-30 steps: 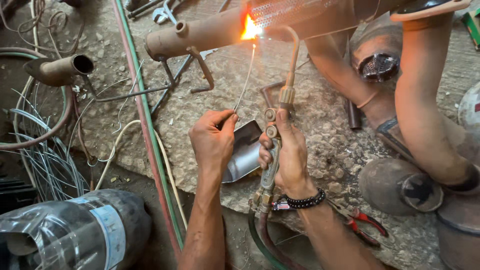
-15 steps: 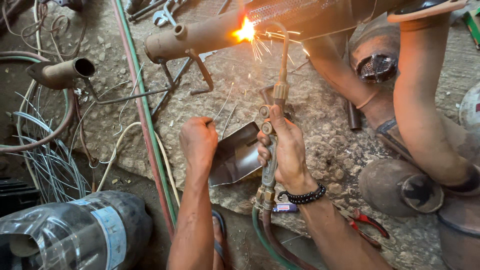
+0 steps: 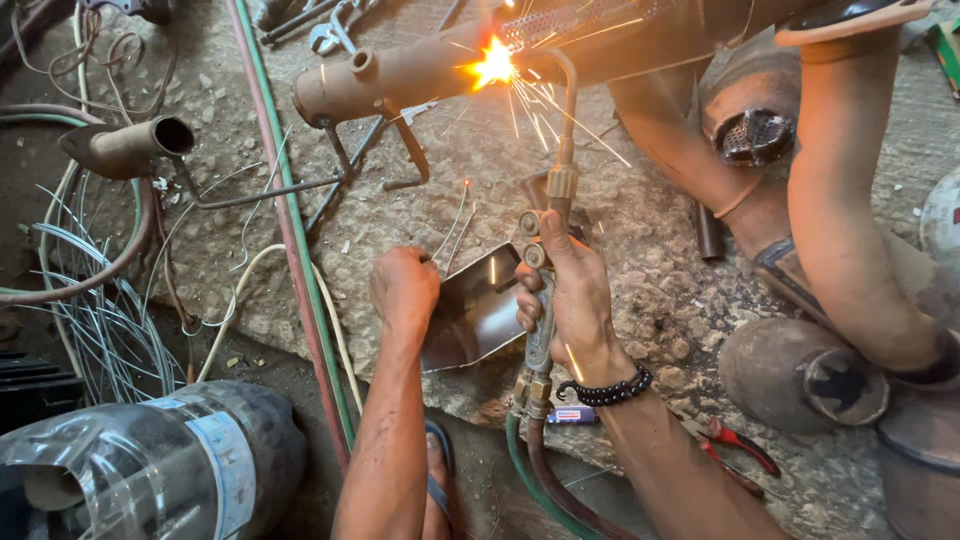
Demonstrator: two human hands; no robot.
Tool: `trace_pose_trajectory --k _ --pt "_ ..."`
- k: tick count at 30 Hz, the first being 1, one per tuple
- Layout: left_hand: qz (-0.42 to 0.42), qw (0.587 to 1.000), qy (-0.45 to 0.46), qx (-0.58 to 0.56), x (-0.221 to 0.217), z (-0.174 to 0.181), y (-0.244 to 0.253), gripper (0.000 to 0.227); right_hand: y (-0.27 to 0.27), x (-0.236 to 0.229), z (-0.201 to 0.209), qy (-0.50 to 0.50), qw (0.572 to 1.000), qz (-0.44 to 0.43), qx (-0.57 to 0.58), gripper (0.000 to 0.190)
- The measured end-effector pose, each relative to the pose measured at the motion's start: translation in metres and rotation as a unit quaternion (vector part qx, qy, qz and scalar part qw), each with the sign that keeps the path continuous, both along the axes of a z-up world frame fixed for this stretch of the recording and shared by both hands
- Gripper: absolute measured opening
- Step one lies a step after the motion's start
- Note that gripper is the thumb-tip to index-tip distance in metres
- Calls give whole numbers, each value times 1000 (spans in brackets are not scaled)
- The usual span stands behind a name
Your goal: The person welds a metal pipe using a handheld welding torch and filler rod. They repeatedly apply heat and filler material to the joint, pause to reposition the pipe, and continue welding along the seam.
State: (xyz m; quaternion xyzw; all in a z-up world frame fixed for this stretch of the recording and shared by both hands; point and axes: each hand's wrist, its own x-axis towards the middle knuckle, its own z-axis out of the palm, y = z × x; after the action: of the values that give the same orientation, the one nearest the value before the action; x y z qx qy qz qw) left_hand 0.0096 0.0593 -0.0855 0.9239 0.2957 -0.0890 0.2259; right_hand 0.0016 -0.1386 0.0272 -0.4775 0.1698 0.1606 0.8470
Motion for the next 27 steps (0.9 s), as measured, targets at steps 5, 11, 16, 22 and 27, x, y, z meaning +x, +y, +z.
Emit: trace_pose_trajectory --k 5,11,16,22,27 --pt "1 1000 9 4 2 1 4 19 1 -1 -3 -2 1000 2 5 49" --pt "1 1000 17 4 -1 1 2 21 0 0 -9 9 1000 -6 14 49" --pt "7 1000 26 8 2 -5 5 27 0 0 -10 7 1000 -6 11 48" --pt "-6 999 46 9 4 -3 3 23 -1 2 -8 7 1000 -5 5 49" --pt "-21 998 53 -12 5 10 4 26 -1 -1 -7 2 1000 5 -19 49"
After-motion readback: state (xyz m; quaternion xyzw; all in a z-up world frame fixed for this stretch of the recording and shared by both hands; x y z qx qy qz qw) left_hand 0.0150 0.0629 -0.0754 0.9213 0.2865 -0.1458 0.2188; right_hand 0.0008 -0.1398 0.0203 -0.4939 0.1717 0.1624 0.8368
